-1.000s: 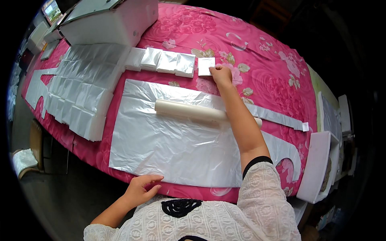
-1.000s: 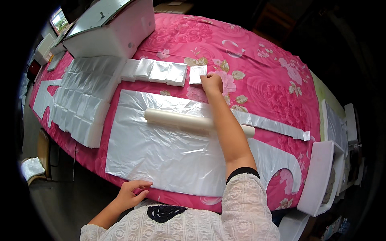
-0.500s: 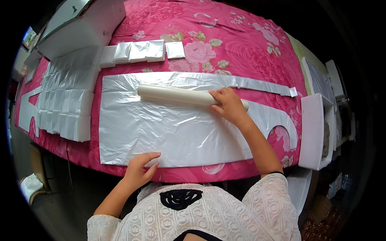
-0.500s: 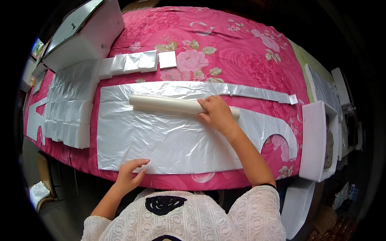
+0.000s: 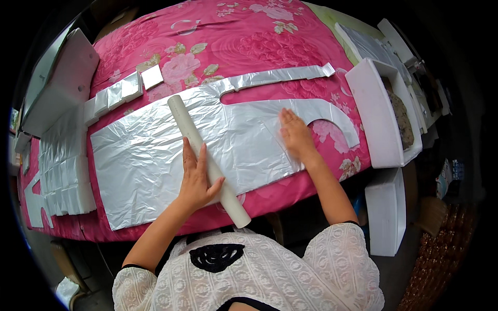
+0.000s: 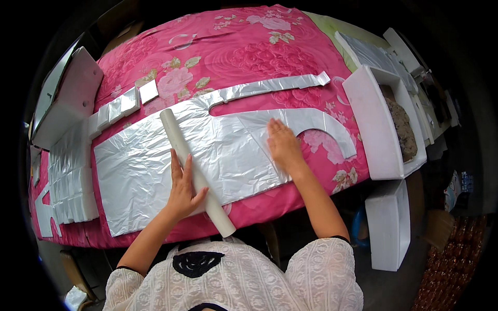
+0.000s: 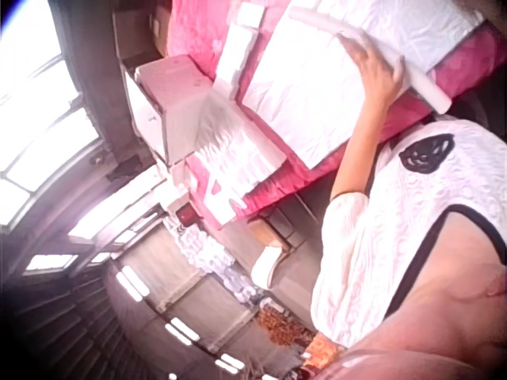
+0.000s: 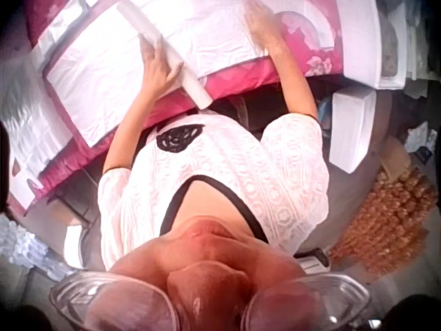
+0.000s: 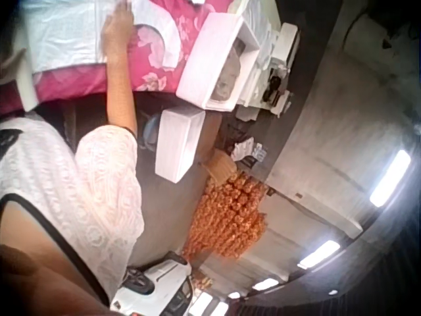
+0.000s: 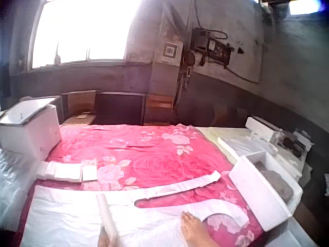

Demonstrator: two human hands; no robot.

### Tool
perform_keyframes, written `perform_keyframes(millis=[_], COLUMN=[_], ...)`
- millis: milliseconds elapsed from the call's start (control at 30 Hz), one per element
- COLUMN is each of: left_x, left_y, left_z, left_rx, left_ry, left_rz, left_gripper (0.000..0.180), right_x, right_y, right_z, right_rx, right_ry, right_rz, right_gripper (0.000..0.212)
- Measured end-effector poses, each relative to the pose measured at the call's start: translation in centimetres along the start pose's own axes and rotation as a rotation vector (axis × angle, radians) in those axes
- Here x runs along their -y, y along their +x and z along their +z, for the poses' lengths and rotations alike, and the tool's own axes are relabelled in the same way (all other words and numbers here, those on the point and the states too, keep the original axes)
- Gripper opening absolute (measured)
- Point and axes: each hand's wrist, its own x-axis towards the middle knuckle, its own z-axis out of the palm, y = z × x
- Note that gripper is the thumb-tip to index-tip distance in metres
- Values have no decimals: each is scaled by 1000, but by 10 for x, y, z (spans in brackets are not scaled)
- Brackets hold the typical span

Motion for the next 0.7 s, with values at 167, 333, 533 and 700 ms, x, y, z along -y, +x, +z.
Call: perform_keyframes(millis=[167, 333, 533, 700], left_x=[-9, -16, -27, -38], left_y=[12, 21, 20, 19], left_z=[16, 12, 3, -21], left_rx=[-4, 94, -31, 214], left_ry=[-79, -10, -9, -1166], left_rz=[15, 37, 131, -568], left_gripper=[91, 91, 74, 46], right_x=[-129, -119, 29, 170], right_y=[-42, -44, -9, -13], right_z=[-38, -52, -62, -26], right_rx=[-309, -399, -496, -69], right_ry=[-254, -205, 231, 661], right_rz=[418, 485, 279, -31], right_gripper=[35, 17, 14, 15])
